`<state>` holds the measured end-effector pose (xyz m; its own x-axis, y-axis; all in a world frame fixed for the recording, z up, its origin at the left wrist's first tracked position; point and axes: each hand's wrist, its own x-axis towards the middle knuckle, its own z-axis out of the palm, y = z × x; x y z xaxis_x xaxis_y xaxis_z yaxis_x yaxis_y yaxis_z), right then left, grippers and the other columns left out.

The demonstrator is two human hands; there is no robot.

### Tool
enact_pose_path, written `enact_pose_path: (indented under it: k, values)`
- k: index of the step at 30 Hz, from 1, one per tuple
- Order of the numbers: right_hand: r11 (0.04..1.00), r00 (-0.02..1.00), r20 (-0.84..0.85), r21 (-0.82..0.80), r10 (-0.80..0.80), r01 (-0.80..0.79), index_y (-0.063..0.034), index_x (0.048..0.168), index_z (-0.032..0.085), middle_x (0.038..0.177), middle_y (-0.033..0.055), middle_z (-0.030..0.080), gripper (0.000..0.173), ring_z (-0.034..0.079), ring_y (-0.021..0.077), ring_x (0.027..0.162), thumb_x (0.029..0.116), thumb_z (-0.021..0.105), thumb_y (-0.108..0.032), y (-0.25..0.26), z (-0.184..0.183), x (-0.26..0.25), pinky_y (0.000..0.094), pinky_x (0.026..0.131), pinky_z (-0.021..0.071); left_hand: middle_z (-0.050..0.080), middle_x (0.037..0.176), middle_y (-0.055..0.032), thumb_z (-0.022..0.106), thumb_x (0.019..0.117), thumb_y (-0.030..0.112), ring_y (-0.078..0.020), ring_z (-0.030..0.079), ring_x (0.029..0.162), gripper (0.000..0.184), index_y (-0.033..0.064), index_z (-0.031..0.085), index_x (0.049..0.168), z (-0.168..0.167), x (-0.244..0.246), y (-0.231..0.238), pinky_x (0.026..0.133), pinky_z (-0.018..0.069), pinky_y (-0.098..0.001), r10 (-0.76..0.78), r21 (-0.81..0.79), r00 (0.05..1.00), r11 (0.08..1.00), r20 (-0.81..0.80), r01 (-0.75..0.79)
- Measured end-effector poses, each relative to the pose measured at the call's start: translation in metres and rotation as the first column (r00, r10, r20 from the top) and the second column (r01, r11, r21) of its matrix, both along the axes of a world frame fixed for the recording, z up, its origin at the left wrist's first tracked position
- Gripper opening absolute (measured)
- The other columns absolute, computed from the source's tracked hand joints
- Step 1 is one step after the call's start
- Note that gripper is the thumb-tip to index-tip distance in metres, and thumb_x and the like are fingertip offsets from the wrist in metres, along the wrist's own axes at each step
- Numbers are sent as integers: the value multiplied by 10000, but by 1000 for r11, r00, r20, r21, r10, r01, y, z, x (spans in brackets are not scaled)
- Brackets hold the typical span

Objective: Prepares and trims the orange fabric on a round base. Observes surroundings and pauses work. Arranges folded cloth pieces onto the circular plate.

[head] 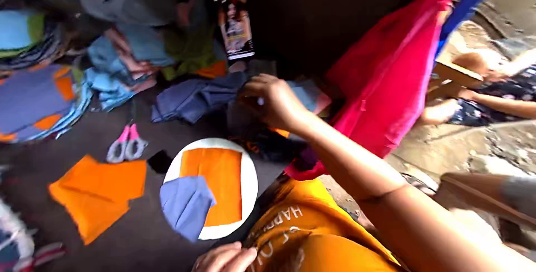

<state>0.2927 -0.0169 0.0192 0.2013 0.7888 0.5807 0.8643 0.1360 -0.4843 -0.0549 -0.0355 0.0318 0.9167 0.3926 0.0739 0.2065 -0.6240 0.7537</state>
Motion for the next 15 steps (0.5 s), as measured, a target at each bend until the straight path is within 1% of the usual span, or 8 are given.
enact_pose_path:
  k: [3,5,7,9,11,12,13,15]
  values:
    - [997,988,-130,18,82,-80,28,1049,671,875,105,702,150,685,141,774,1004,577,-80,-7,11,-7,313,740,578,704,1167,-130,568,1030,383,-120,618,1177,413,27,709,1182,1,14,8,1038,476,-279,145,-53,984,989,106,-140]
    - [986,963,-215,44,165,-159,19,1048,624,814,19,641,133,583,-4,682,1024,547,-86,-11,16,-15,167,653,510,667,1261,-52,567,1033,383,-32,582,1216,412,62,647,1278,-6,25,15,1032,485,-230,248,-139,944,965,218,-221]
    - [964,903,-342,45,260,-260,6,1035,606,827,-26,616,109,560,-59,681,1026,548,-86,-18,22,-29,110,634,495,622,1346,-68,592,1017,374,-58,574,1249,508,20,551,1380,-16,40,23,1036,498,-253,344,-230,877,933,335,-278]
    - [918,791,-491,48,366,-394,-40,1011,591,783,-45,620,54,582,-39,631,1017,555,-80,-25,26,-46,120,567,512,543,1440,-130,626,991,364,-118,555,1303,662,-45,414,1466,-22,55,29,1073,489,-291,401,-320,826,903,396,-285]
    - [837,639,-608,79,472,-542,-93,1014,594,769,-77,631,34,608,-29,643,1023,561,-95,-29,24,-60,134,579,537,494,1496,-102,659,973,373,-123,546,1315,765,-4,317,1543,-24,63,35,1091,481,-305,413,-459,820,863,397,-213]
    - [806,580,-647,92,495,-585,-116,1018,599,770,-93,634,34,613,-34,658,1028,566,-115,-31,21,-65,132,600,540,534,1456,-72,670,967,344,-111,581,1264,745,13,331,1542,-24,64,38,1064,501,-301,413,-533,822,830,392,-164]
    - [797,549,-676,96,493,-597,-133,1021,606,768,-103,637,35,618,-38,663,1031,573,-133,-32,17,-69,130,613,548,607,1351,-44,668,969,268,-99,632,1171,649,10,395,1499,-24,64,39,1018,533,-296,421,-605,818,788,392,-116]
    - [827,533,-730,77,428,-558,-161,1025,618,762,-118,649,48,622,-40,660,1019,578,-134,-32,8,-77,135,621,549,713,1058,11,621,974,99,-62,695,945,315,-13,567,1263,-25,62,38,882,584,-268,473,-688,802,717,364,-110]
